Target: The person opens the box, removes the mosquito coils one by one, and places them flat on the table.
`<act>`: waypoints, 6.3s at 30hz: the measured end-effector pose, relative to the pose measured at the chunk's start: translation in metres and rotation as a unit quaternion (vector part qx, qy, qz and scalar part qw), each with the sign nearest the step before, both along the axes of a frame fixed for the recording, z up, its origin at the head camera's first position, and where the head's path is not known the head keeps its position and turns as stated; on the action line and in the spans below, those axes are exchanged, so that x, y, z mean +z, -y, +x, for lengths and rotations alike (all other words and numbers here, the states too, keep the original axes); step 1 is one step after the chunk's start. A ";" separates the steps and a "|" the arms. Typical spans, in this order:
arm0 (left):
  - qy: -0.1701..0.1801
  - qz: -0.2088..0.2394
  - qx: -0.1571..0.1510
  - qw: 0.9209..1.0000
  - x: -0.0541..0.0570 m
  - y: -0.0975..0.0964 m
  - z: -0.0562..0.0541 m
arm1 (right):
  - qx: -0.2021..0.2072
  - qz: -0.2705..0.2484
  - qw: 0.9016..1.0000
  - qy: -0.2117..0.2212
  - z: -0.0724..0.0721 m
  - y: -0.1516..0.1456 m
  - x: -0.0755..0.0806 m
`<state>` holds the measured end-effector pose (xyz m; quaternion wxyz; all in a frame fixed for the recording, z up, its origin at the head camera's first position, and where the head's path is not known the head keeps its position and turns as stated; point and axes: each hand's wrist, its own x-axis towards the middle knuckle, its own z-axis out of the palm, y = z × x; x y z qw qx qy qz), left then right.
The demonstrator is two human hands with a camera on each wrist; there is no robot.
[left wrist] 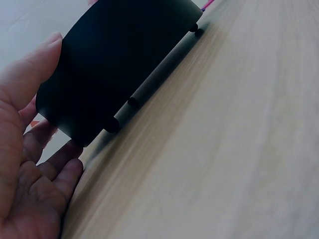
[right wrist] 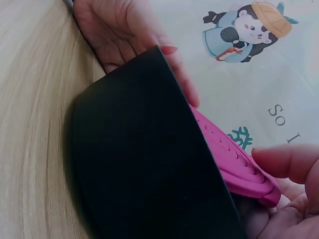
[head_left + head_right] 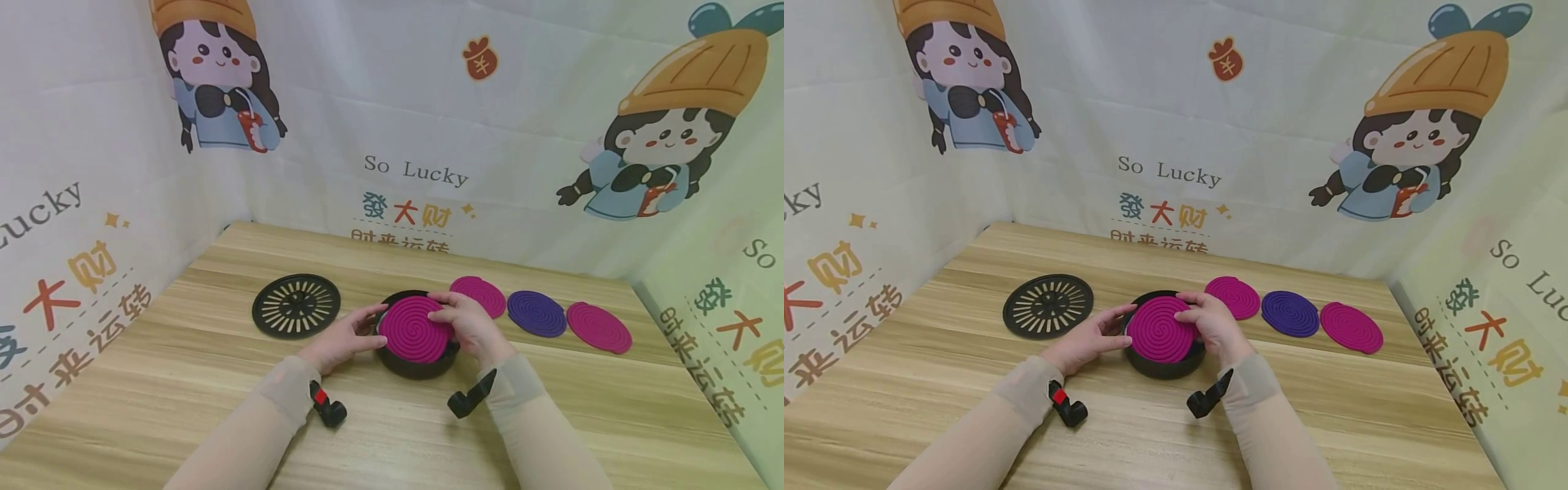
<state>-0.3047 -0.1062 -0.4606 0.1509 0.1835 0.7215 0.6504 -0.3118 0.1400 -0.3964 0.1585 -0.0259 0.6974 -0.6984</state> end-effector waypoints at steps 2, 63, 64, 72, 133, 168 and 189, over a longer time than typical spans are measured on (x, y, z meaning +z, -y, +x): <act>0.001 0.000 0.001 1.000 0.001 0.000 0.000 | 0.004 0.005 1.000 -0.001 -0.001 -0.001 0.000; 0.006 0.012 -0.007 1.000 0.001 0.001 0.000 | -0.042 -0.117 0.992 0.025 -0.001 -0.015 -0.003; 0.006 0.013 -0.007 1.000 0.001 0.001 0.001 | -0.042 -0.124 0.991 0.027 -0.001 -0.017 -0.002; 0.004 0.016 -0.007 1.000 0.001 0.001 0.002 | -0.035 -0.152 0.987 0.032 0.002 -0.039 0.006; 0.009 0.015 -0.003 1.000 0.003 0.000 0.003 | -0.132 -0.138 0.979 0.070 0.023 -0.133 -0.035; 0.013 0.021 -0.011 1.000 0.002 0.000 0.004 | -0.155 0.035 0.987 0.037 0.021 -0.116 -0.035; 0.014 0.015 -0.005 1.000 0.002 0.001 0.003 | -0.180 0.134 0.974 -0.022 0.023 -0.115 -0.038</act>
